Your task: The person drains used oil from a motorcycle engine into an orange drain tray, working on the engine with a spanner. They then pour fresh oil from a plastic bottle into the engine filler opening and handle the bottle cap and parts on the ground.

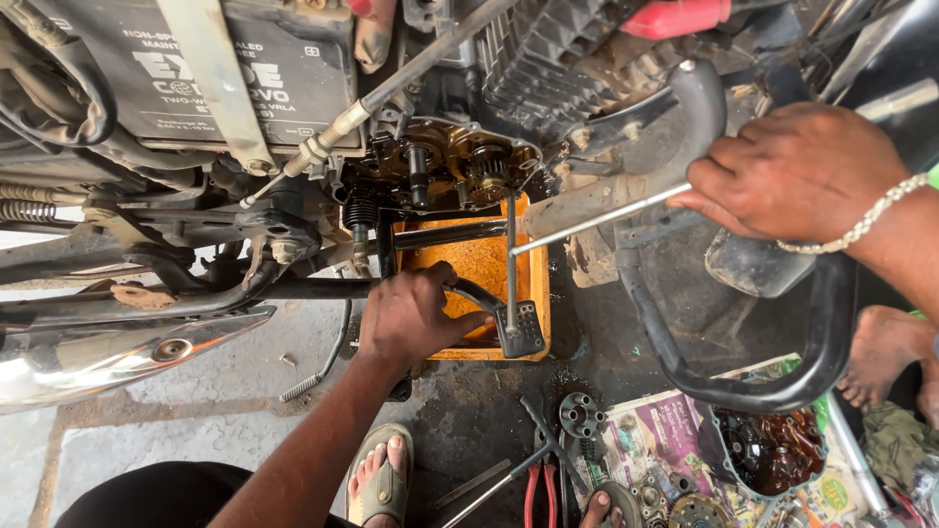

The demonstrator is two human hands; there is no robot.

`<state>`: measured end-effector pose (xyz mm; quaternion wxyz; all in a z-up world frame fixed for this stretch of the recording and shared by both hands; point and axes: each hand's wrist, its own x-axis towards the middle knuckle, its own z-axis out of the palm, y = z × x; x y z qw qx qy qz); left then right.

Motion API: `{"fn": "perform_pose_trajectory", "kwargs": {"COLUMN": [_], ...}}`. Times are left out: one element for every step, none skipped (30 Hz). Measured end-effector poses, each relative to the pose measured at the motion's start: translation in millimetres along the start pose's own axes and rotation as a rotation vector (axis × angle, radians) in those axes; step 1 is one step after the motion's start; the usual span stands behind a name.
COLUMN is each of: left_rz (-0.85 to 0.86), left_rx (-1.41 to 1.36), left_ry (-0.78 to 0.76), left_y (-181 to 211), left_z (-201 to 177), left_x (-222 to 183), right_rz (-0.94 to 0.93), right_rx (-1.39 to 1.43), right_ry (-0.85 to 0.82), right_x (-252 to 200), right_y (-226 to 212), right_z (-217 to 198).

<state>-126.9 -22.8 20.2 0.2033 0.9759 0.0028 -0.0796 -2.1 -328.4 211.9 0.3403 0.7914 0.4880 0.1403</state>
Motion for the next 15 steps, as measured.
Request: {"fn": "perform_pose_trajectory", "kwargs": {"left_rz": [-0.016,-0.016,-0.016,-0.013,-0.009,-0.014,-0.019,-0.021,0.007,0.039,0.042,0.015,-0.012,-0.013,-0.005], "left_rx": [0.002,0.003,-0.015,-0.033,-0.032,-0.027,-0.023,-0.022,-0.013,-0.005,-0.005,-0.013,-0.022,-0.02,-0.009], "left_ry": [-0.027,-0.029,-0.021,-0.012,-0.012,-0.022,-0.032,-0.033,0.023,0.08,0.08,0.028,-0.023,-0.025,0.003], "left_y": [0.4,0.7,1.2,2.2,2.7,2.2,1.5,-0.5,-2.2,-3.0,-0.6,1.0,2.4,0.8,-0.7], "left_z": [-1.0,-2.0,-2.9,-4.3,-4.1,-3.9,-3.5,-0.6,2.3,5.0,2.2,-1.1,-4.2,-2.0,0.4], "left_x": [-0.6,-1.8,-2.8,-2.4,-1.3,-1.7,-2.3,-2.2,-2.1,-0.2,-0.3,-1.2,-2.3,-2.5,-2.7], "right_rz": [0.002,0.003,0.004,0.008,0.011,0.012,0.013,0.012,0.02,0.03,0.033,0.024,0.016,0.016,0.01], "right_rx": [0.005,0.007,0.009,0.009,0.009,0.012,0.016,0.018,0.024,0.027,0.026,0.021,0.016,0.018,0.018], "right_ry": [0.005,0.004,-0.004,-0.014,-0.016,-0.032,-0.048,-0.048,-0.047,-0.049,-0.05,-0.035,-0.019,-0.018,-0.008], "right_x": [0.6,1.1,1.5,1.3,0.4,1.3,2.3,1.9,1.5,0.1,-0.9,-0.1,0.7,1.6,2.4], "right_y": [-0.1,-0.9,-1.4,-1.0,-0.2,0.2,0.4,-0.6,-1.5,-1.2,-0.5,0.2,0.7,-0.5,-1.8], "right_z": [0.2,-0.9,-1.9,-3.0,-1.9,-0.7,0.4,0.6,1.0,1.0,1.5,2.0,2.4,2.1,1.8]}}
